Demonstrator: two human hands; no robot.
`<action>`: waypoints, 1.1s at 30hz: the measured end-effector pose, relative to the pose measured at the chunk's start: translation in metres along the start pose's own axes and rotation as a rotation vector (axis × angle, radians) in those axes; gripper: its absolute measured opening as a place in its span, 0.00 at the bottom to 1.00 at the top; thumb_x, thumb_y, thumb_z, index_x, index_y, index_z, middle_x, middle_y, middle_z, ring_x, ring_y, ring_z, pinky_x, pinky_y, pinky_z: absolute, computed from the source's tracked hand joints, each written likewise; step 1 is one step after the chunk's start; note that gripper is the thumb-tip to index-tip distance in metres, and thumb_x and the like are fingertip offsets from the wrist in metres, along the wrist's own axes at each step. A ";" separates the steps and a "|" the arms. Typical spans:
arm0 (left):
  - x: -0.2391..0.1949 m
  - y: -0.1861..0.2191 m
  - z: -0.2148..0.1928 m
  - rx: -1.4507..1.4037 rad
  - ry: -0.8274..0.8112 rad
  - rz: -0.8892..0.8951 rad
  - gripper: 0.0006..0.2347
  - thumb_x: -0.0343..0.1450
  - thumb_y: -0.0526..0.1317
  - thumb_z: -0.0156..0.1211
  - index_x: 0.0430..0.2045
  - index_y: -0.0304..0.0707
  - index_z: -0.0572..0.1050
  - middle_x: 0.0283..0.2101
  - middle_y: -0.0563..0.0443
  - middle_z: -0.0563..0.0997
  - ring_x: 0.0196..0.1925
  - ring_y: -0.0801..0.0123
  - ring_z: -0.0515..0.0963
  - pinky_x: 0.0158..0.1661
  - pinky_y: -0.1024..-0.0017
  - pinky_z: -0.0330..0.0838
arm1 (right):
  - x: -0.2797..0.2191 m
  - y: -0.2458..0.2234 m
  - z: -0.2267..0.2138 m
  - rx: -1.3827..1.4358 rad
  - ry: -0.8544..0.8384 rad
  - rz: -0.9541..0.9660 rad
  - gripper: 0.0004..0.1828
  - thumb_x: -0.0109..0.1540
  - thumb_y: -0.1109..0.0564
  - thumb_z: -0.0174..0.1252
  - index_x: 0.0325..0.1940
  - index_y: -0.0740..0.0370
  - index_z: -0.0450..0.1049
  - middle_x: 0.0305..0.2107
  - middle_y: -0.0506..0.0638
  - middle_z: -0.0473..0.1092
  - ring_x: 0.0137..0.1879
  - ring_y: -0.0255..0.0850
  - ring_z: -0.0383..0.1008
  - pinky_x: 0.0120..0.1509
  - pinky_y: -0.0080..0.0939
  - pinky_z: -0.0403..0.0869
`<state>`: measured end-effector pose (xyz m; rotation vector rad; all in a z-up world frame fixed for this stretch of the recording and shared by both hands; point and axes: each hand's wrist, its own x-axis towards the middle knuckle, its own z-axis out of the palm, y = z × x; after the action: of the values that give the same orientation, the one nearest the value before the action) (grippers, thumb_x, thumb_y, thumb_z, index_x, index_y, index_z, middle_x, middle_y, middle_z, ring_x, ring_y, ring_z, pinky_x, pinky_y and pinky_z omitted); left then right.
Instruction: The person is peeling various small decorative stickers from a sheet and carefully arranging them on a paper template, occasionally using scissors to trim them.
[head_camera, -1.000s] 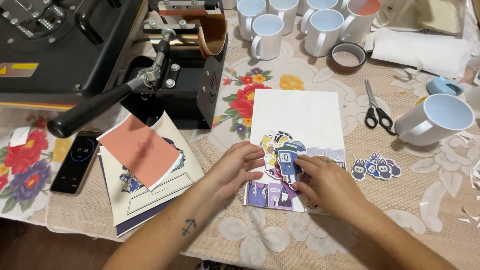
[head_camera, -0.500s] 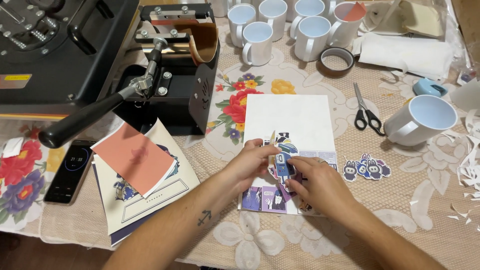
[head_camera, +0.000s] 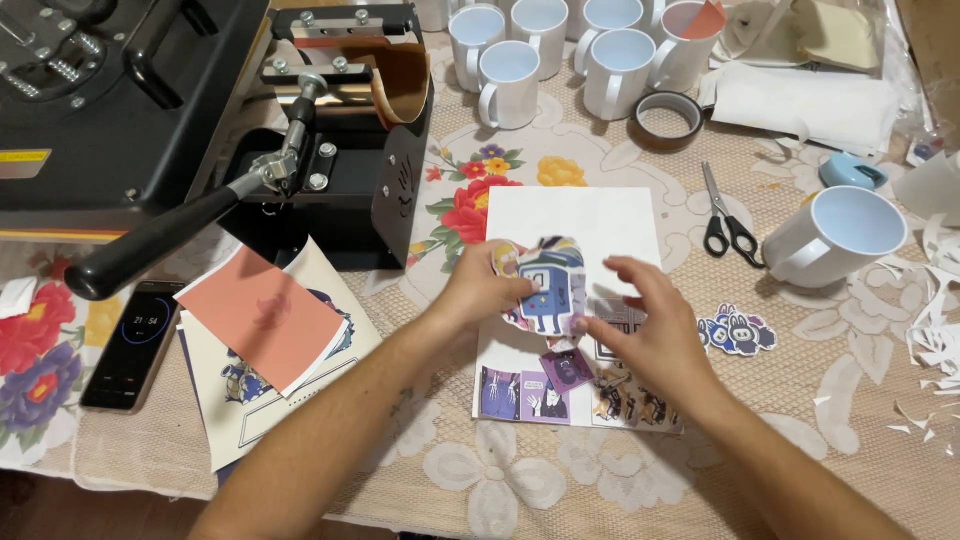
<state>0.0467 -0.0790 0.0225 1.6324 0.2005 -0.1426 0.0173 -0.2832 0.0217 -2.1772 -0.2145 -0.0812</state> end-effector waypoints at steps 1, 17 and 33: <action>0.007 0.002 -0.005 0.000 0.000 -0.001 0.20 0.53 0.25 0.67 0.41 0.24 0.80 0.29 0.37 0.81 0.31 0.63 0.79 0.29 0.71 0.75 | 0.005 -0.007 -0.003 0.000 0.000 0.001 0.37 0.50 0.58 0.74 0.62 0.64 0.70 0.56 0.64 0.71 0.64 0.63 0.68 0.63 0.57 0.73; 0.046 0.005 -0.021 0.194 -0.197 0.074 0.18 0.74 0.54 0.53 0.34 0.37 0.77 0.36 0.48 0.81 0.36 0.70 0.81 0.35 0.73 0.76 | 0.035 -0.002 -0.051 0.657 -0.005 0.494 0.16 0.59 0.65 0.62 0.50 0.60 0.73 0.36 0.47 0.73 0.37 0.36 0.70 0.42 0.36 0.66; 0.060 -0.009 0.039 1.131 -0.313 0.033 0.26 0.55 0.41 0.77 0.45 0.43 0.72 0.49 0.48 0.71 0.46 0.57 0.74 0.34 0.61 0.70 | 0.005 0.114 -0.055 0.662 0.114 0.397 0.14 0.60 0.63 0.62 0.49 0.60 0.73 0.37 0.49 0.76 0.33 0.35 0.70 0.34 0.32 0.67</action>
<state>0.1046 -0.1146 -0.0023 2.6931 -0.1999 -0.5542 0.0448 -0.3917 -0.0378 -1.5128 0.2325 0.0824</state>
